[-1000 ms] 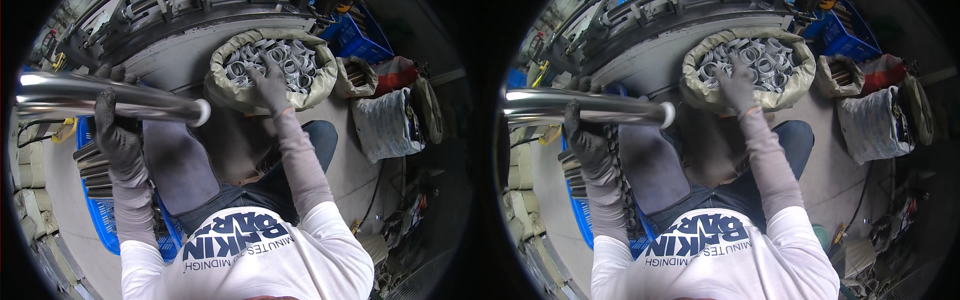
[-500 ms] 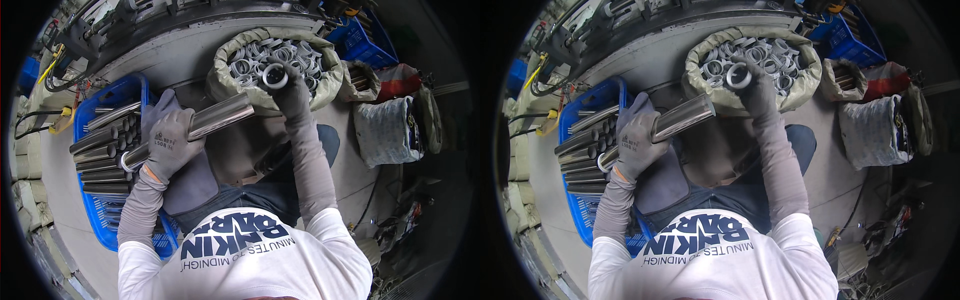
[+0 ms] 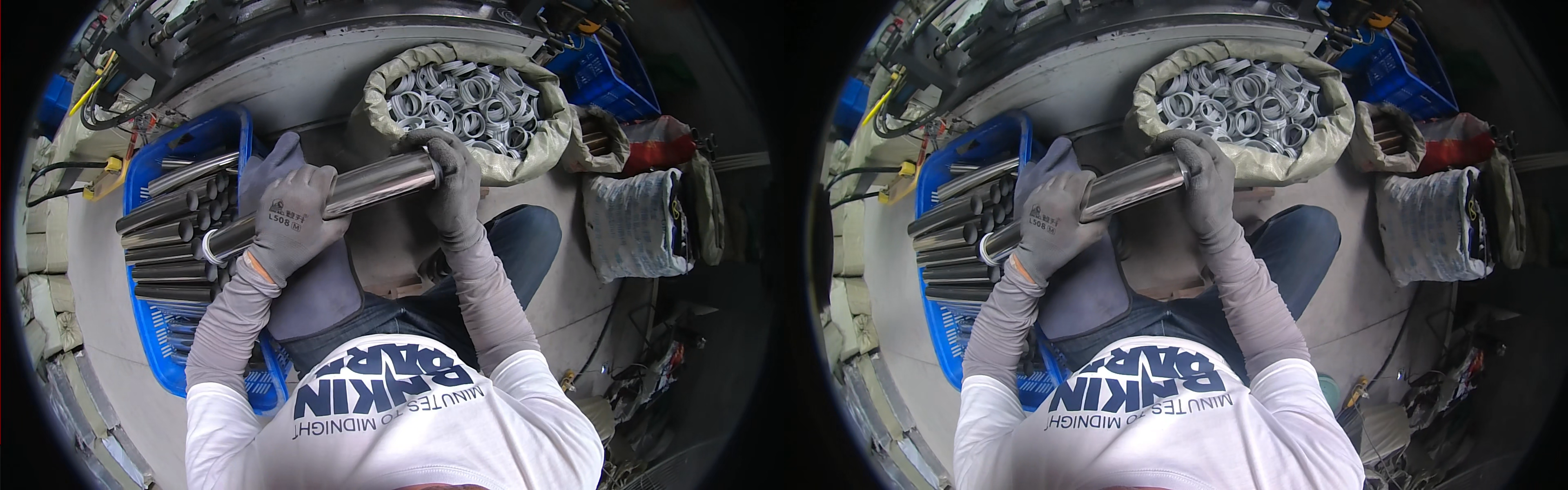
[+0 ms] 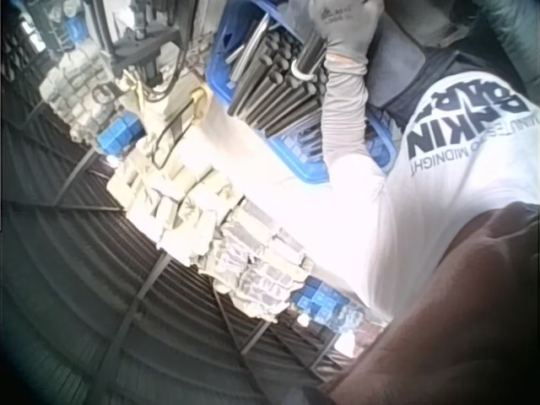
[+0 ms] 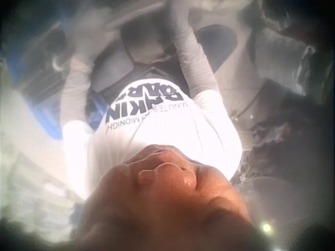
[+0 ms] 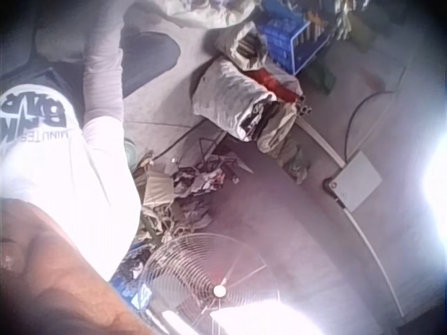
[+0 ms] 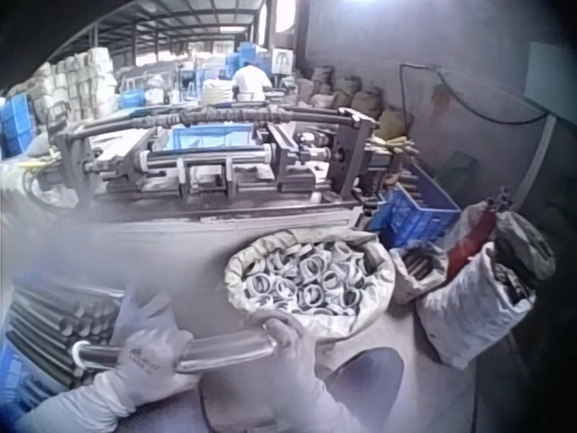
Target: The person puts on protective gloves and a pad, fits rings onto the ends of metal tubes by hand, and places the assembled tubes into a machine.
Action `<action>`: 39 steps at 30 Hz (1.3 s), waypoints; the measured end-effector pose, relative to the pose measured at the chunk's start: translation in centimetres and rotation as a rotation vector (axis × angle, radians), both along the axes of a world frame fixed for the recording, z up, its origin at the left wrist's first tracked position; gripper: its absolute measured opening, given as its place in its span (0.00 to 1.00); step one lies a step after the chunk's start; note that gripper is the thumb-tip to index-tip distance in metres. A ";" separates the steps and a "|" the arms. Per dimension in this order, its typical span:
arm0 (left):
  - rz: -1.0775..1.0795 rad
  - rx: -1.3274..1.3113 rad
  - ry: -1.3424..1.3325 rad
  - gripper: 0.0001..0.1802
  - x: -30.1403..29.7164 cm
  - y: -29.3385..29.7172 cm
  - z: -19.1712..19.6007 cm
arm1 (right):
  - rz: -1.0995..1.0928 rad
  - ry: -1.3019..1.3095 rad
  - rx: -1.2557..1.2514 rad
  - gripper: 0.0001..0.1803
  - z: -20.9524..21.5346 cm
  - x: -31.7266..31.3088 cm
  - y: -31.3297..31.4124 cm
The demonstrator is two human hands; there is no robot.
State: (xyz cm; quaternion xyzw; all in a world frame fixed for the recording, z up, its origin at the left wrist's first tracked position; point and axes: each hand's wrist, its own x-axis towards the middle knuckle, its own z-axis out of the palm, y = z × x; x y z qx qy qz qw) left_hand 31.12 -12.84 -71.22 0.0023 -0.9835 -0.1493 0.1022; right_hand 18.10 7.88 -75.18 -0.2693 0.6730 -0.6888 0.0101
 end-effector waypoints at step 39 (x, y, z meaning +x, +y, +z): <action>0.032 -0.044 -0.077 0.35 1.9 -3.0 -0.6 | -0.457 0.506 0.734 0.18 -6.9 -15.8 9.9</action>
